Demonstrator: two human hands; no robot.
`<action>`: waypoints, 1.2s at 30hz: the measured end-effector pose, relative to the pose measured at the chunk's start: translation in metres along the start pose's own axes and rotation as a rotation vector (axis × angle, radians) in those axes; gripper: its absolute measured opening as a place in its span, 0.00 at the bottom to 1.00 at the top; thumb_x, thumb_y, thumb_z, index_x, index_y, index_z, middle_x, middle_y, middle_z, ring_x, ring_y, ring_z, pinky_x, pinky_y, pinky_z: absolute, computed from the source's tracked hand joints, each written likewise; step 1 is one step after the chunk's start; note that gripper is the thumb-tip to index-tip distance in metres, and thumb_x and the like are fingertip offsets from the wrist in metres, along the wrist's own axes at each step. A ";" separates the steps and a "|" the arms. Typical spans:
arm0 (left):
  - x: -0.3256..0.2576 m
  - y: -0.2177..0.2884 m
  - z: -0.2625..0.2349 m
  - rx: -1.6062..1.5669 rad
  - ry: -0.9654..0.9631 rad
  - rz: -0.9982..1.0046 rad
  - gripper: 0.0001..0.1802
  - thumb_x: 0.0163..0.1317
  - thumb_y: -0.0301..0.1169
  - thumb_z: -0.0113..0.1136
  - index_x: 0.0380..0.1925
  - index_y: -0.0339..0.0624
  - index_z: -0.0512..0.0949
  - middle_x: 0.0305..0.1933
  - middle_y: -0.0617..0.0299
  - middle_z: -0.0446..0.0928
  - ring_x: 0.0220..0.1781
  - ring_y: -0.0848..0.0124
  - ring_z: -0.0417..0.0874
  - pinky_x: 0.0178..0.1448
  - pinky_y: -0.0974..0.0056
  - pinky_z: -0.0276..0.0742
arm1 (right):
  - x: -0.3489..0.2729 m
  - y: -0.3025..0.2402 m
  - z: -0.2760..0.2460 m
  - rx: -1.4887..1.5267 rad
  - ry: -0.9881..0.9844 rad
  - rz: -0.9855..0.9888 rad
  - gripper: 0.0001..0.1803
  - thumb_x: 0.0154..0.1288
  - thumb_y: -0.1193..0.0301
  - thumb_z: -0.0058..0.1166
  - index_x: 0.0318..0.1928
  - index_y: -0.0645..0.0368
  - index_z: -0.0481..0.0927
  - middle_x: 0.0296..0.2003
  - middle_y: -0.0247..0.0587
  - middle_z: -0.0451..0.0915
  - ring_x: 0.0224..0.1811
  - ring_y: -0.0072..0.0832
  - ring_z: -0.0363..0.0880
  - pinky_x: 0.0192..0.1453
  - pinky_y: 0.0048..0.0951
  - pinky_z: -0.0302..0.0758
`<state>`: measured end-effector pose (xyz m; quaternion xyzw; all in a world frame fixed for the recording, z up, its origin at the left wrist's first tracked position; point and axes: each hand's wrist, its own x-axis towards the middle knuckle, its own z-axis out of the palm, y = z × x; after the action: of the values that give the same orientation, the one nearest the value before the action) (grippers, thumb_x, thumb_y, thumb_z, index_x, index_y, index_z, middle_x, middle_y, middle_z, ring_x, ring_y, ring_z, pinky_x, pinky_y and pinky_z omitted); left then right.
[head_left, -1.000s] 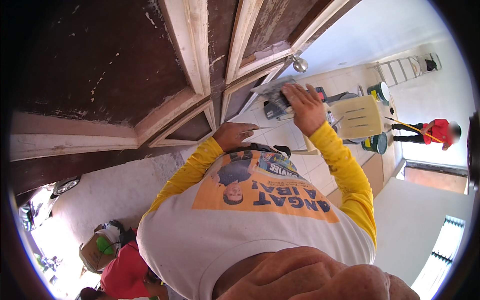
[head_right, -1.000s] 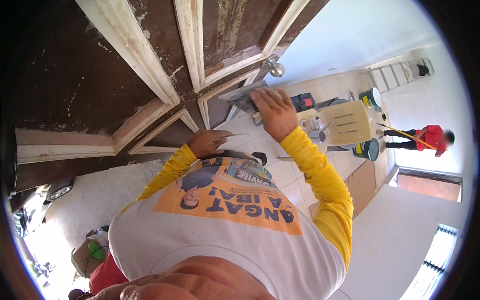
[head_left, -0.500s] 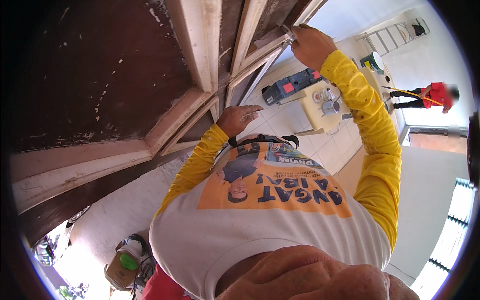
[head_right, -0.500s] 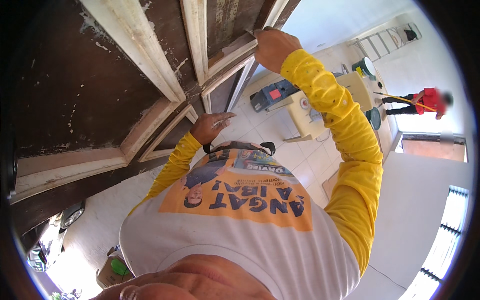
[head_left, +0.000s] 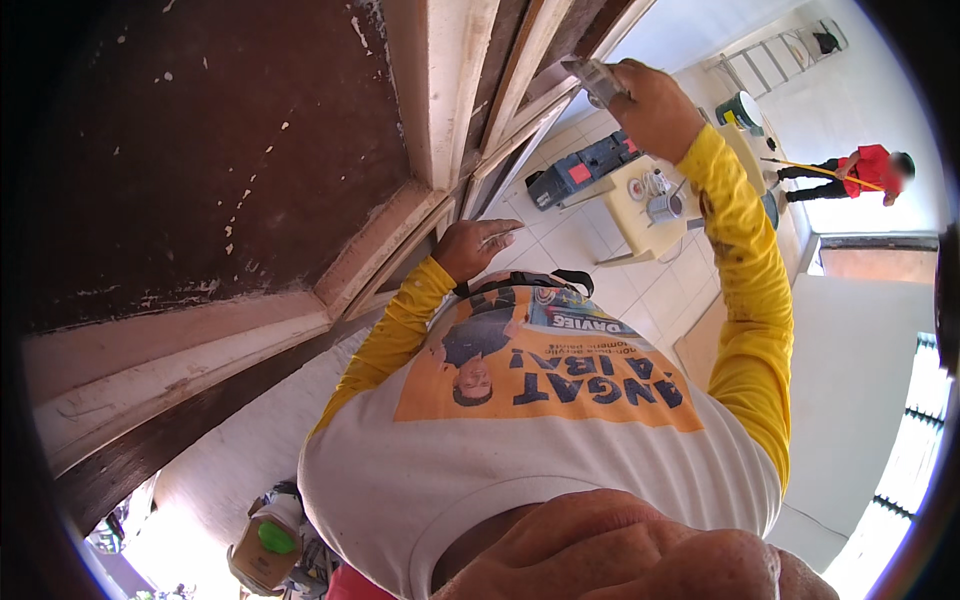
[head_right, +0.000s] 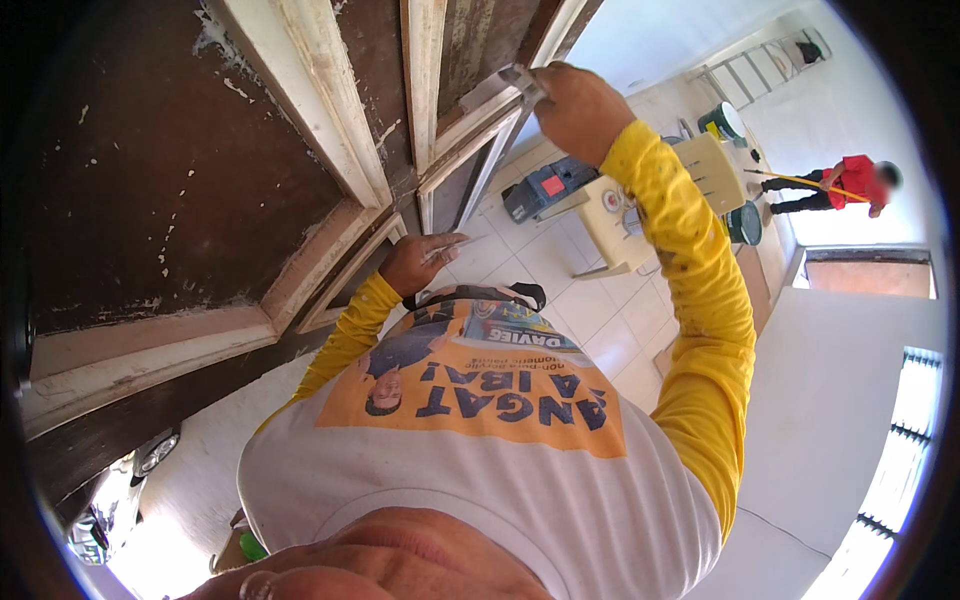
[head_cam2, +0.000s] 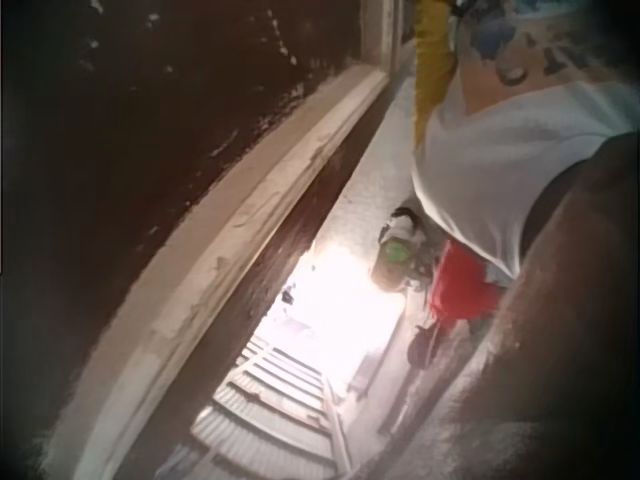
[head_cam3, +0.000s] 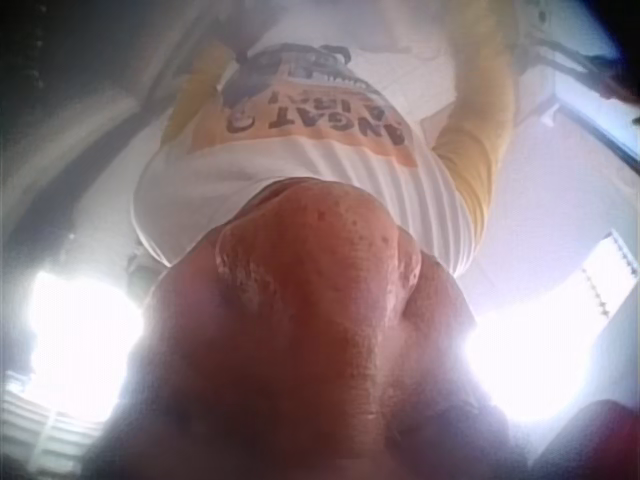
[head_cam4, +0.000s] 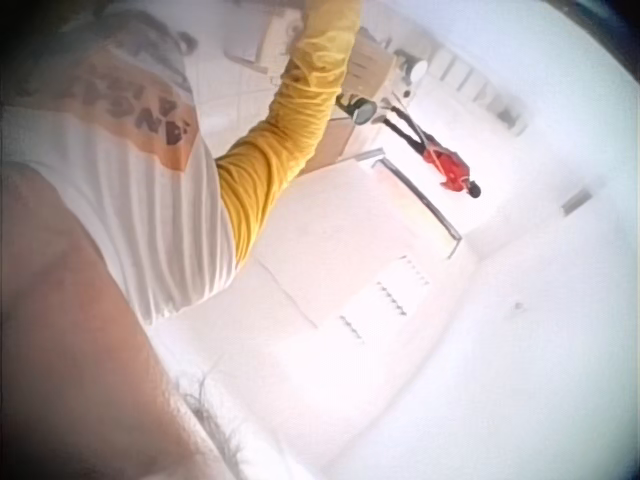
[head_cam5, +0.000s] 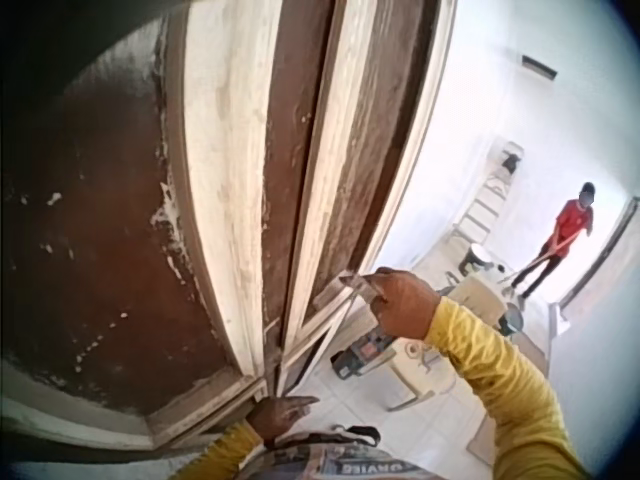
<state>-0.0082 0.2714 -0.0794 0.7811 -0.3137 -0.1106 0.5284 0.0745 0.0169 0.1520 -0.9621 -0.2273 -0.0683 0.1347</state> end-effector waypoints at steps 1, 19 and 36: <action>-0.001 -0.002 0.000 -0.023 -0.009 -0.003 0.19 0.70 0.38 0.59 0.54 0.38 0.80 0.49 0.44 0.83 0.46 0.59 0.88 0.47 0.62 0.82 | 0.006 0.010 0.002 0.010 -0.009 0.041 0.16 0.57 0.73 0.48 0.44 0.67 0.80 0.38 0.61 0.80 0.43 0.57 0.79 0.52 0.49 0.76; -0.004 0.000 0.004 -0.035 -0.004 0.019 0.20 0.69 0.42 0.57 0.51 0.38 0.82 0.47 0.43 0.83 0.48 0.50 0.87 0.49 0.57 0.81 | 0.023 -0.022 0.029 -0.129 -0.182 0.084 0.21 0.58 0.71 0.52 0.51 0.68 0.78 0.44 0.61 0.79 0.48 0.58 0.77 0.55 0.47 0.74; -0.007 0.001 0.010 -0.072 -0.045 -0.006 0.19 0.69 0.42 0.58 0.53 0.41 0.82 0.47 0.45 0.84 0.48 0.54 0.87 0.49 0.60 0.81 | 0.002 0.012 -0.005 -0.024 -0.067 0.129 0.16 0.58 0.71 0.50 0.44 0.67 0.81 0.42 0.62 0.80 0.44 0.58 0.79 0.52 0.49 0.75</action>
<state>-0.0191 0.2679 -0.0833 0.7599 -0.3192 -0.1410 0.5484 0.0814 0.0056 0.1542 -0.9780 -0.1683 -0.0298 0.1194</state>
